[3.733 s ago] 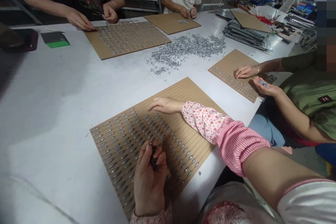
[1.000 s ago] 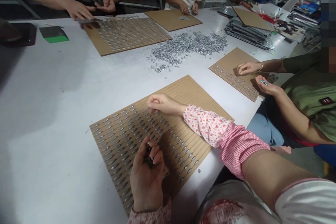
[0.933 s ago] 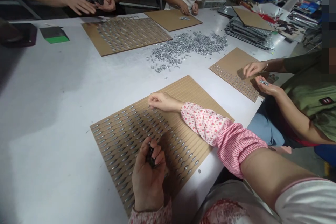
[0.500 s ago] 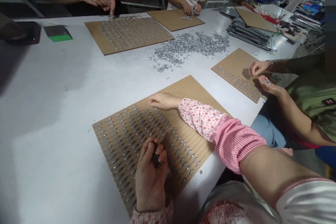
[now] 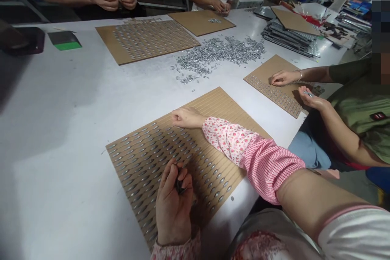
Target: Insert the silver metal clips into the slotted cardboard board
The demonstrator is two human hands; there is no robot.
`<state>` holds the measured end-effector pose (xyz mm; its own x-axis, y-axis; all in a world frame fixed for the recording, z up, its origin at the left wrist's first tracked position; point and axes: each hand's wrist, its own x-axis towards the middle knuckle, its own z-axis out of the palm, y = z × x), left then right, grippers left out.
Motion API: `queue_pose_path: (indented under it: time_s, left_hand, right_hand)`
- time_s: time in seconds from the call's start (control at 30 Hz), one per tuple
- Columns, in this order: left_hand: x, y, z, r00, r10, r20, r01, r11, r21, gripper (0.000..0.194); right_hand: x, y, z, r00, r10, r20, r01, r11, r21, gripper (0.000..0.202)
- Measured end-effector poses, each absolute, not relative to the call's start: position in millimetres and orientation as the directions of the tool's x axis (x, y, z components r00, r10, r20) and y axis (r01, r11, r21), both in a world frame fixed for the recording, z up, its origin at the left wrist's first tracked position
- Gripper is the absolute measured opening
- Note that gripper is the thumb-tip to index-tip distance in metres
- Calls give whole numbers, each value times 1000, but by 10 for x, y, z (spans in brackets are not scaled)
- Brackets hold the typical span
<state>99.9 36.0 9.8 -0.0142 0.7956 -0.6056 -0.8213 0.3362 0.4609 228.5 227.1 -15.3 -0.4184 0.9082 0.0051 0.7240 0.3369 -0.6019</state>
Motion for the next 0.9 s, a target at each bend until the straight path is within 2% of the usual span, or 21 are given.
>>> queue_pose_path:
  time_s: [0.07, 0.13, 0.23, 0.33, 0.47, 0.57, 0.63, 0.7, 0.8, 0.9]
  left_hand:
    - [994, 366, 100, -18, 786, -618, -835, 328, 442, 25]
    - [989, 372, 95, -7, 775, -632, -855, 323, 406, 24]
    - [993, 381, 84, 15, 778, -628, -878, 312, 364, 18]
    - [1011, 383, 80, 20, 803, -595, -886, 290, 362, 15]
    - [1010, 386, 105, 4, 807, -590, -900, 259, 349, 13]
    - [974, 399, 145, 53, 755, -654, -917, 296, 267, 11]
    - [952, 410, 169, 100, 722, -684, -927, 317, 199, 20]
    - [944, 420, 181, 115, 721, -683, -937, 307, 167, 22]
    - [954, 422, 175, 113, 735, -668, -936, 305, 177, 19]
    - [962, 407, 148, 123, 749, -651, -928, 320, 193, 17]
  right_hand:
    - [2301, 2202, -109, -402, 916, -1, 656, 288, -698, 13]
    - [2320, 2068, -28, -470, 882, -32, 503, 238, -831, 17]
    - [2342, 1794, 120, -721, 689, -68, 245, 163, -956, 24]
    - [2341, 1542, 216, -834, 546, -86, 156, 83, -984, 27]
    - [2296, 1419, 213, -827, 554, -93, 105, -12, -994, 25]
    - [2251, 1550, 178, -727, 684, -60, 39, -46, -998, 20]
    - [2225, 1732, 143, -590, 805, -55, 49, -32, -998, 14]
    - [2200, 1941, 94, -473, 879, -60, 158, 17, -987, 10]
    - [2155, 2195, 12, -447, 892, -67, 422, 144, -895, 13]
    - [2106, 2310, -37, -463, 884, -63, 574, 245, -781, 14]
